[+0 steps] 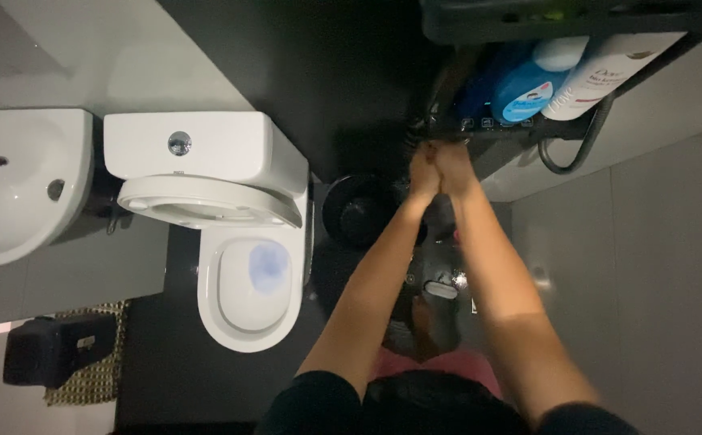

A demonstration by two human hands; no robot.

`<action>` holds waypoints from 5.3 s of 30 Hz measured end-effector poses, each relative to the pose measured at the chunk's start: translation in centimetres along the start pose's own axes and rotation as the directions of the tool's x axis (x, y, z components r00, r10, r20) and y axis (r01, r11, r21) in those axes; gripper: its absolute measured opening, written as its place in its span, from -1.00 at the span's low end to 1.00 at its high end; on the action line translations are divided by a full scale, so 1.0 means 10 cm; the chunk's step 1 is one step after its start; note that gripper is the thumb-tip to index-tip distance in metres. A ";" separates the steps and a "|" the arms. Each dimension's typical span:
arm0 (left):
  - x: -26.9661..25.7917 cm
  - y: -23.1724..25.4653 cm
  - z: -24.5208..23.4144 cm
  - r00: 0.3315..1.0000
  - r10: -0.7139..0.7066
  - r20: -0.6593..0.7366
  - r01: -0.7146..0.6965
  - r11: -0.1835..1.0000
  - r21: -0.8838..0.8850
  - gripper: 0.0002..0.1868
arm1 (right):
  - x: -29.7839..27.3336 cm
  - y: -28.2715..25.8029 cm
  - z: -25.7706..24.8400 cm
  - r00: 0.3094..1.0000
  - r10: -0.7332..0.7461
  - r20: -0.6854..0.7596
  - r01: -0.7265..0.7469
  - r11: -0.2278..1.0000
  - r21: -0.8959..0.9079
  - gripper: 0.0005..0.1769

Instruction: The person organizes bottles on a bathroom shelf, uses a bidet spray to rinse a bin and the tiled floor, removes a floor grate, and handles a cleaning bottle.

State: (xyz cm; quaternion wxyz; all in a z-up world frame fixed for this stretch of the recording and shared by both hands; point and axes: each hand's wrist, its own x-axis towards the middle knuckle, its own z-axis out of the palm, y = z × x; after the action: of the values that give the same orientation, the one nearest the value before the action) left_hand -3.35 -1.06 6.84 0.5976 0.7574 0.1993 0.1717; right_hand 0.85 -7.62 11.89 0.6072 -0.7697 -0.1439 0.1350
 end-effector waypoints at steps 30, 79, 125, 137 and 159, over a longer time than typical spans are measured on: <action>0.02 0.31 -0.33 0.878 0.063 0.475 0.338 0.622 -0.707 -0.67 | -1.08 -2.24 -0.40 0.528 -0.748 -0.402 0.564 0.662 -0.493 -0.77; 0.24 -0.04 -0.51 0.976 0.032 0.215 -0.075 0.978 0.197 -0.21 | 0.16 -0.15 0.26 0.792 -0.097 -0.603 0.171 0.983 0.066 -0.78; -0.25 -0.49 -0.26 0.931 -0.357 0.076 0.360 0.933 -0.028 -0.16 | 0.44 0.64 0.11 0.893 -0.437 -0.105 0.303 0.758 -0.578 -0.71; -0.21 -0.40 -0.18 0.850 -0.500 0.164 0.520 0.749 -0.410 -0.17 | -0.20 -0.67 -0.20 0.998 -0.004 0.070 -0.004 0.994 0.107 -0.67; -0.05 -0.54 -0.27 0.781 -0.571 0.255 0.625 0.709 -0.327 -0.55 | -0.84 -0.33 -0.33 0.944 -0.183 -0.275 0.171 0.983 -0.069 -0.09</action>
State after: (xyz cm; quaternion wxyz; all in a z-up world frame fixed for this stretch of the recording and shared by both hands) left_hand -5.64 2.09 2.19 0.7725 0.5248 0.3544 -0.0465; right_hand -5.85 -13.07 16.14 0.6138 -0.7783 -0.1281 -0.0334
